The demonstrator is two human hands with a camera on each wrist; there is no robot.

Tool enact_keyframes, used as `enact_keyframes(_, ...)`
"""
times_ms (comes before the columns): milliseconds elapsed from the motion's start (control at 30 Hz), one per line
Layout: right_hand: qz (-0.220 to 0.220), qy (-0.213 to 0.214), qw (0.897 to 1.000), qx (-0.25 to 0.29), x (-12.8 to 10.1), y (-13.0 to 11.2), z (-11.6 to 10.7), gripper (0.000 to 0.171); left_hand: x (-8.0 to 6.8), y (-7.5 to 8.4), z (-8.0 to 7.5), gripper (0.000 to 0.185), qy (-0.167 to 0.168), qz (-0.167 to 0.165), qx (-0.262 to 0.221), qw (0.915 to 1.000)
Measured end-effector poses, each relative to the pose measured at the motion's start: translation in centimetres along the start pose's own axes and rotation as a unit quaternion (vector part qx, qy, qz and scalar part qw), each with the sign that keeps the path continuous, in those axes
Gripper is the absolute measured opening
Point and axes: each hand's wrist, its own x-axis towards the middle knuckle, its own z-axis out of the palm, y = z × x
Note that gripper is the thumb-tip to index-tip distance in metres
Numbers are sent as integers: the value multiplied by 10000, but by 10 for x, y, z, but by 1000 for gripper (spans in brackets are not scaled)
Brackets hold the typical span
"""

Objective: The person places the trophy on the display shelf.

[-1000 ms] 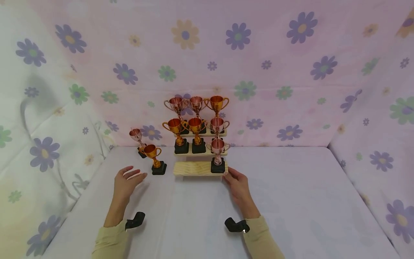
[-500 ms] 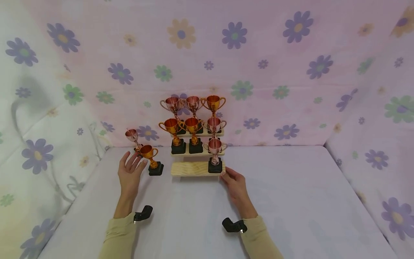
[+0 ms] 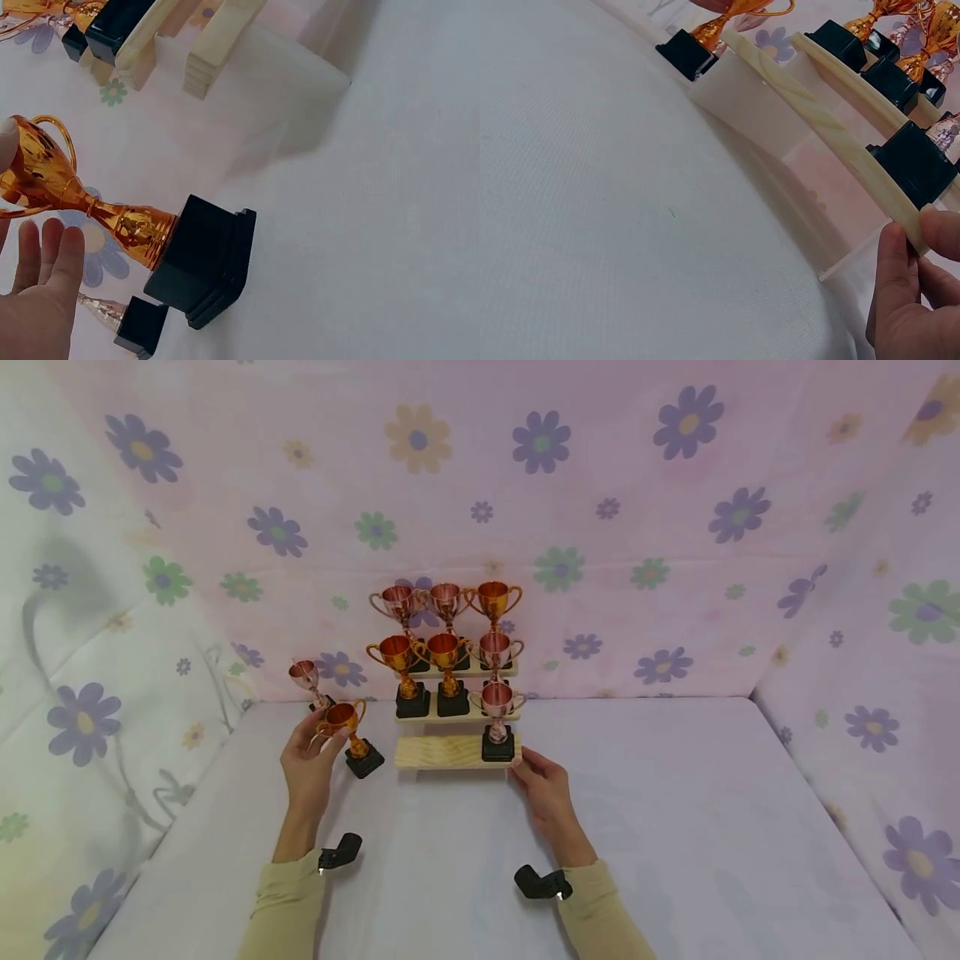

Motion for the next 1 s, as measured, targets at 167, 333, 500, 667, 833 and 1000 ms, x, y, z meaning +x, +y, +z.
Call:
enact_keyframes(167, -27, -21, 10000, 22, 0, 0, 1, 46, 0, -3, 4, 49, -196, -5, 199, 9996)
enact_keyframes(333, 20, -13, 10000, -4, 0, -1, 1, 45, -4, 3, 3, 46, -239, 173, 484, 9984)
enact_keyframes(500, 68, -33, 10000, -50, 0, -1, -1, 46, -7, 20, -2, 41, -442, 194, 346, 9982)
enact_keyframes(667, 60, -8, 10000, -78, 0, -1, -2, 47, -10, 32, 1, 41, -818, 302, 482, 9950)
enact_keyframes(833, -78, -46, 10000, 9, 0, -1, -1, 46, -12, 48, 8, 39, -880, 798, 435, 9920)
enact_keyframes(1000, -31, -23, 10000, -21, 0, -1, 0, 47, -17, 58, 21, 39, -1201, 1111, 95, 9865)
